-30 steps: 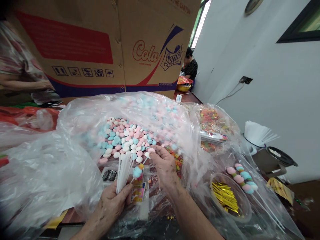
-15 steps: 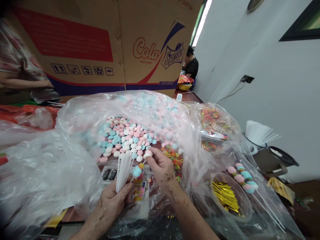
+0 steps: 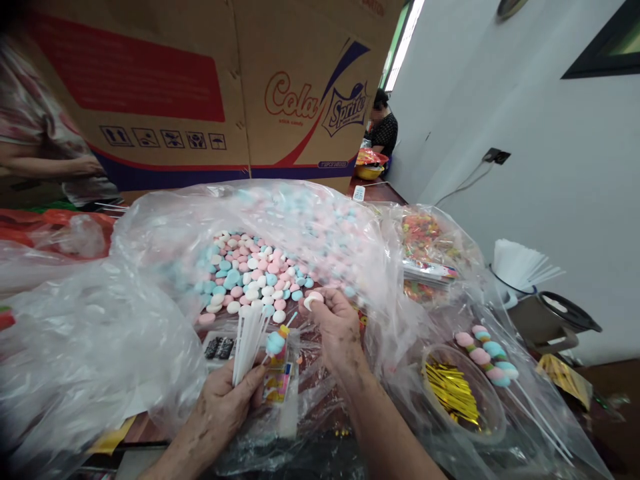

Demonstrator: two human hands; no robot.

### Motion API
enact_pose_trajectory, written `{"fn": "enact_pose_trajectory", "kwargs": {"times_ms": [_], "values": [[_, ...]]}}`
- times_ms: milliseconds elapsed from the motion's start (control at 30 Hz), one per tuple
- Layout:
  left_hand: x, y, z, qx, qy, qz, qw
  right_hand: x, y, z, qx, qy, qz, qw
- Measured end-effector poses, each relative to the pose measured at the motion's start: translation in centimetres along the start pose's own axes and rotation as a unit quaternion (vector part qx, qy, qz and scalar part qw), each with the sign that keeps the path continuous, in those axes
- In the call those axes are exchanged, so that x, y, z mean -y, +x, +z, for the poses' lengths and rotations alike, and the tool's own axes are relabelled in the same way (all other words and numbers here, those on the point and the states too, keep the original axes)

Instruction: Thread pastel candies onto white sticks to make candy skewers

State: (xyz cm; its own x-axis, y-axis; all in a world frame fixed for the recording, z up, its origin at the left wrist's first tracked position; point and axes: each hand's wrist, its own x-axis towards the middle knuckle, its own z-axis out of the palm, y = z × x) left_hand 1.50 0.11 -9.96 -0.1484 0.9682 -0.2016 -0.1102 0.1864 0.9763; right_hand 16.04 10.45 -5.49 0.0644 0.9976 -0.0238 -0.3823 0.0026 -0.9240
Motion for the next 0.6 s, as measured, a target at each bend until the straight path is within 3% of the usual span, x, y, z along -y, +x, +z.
{"fn": "enact_pose_trajectory", "kwargs": {"times_ms": [333, 600], "values": [[-0.3, 0.0, -0.1, 0.005, 0.053, 0.002, 0.999, 0.4, -1.0, 0.6, 0.046, 0.041, 0.061, 0.996], [0.3, 0.2, -0.2, -0.008, 0.052, 0.01, 0.999, 0.1, -1.6, 0.9, 0.054, 0.024, 0.026, 0.998]]}}
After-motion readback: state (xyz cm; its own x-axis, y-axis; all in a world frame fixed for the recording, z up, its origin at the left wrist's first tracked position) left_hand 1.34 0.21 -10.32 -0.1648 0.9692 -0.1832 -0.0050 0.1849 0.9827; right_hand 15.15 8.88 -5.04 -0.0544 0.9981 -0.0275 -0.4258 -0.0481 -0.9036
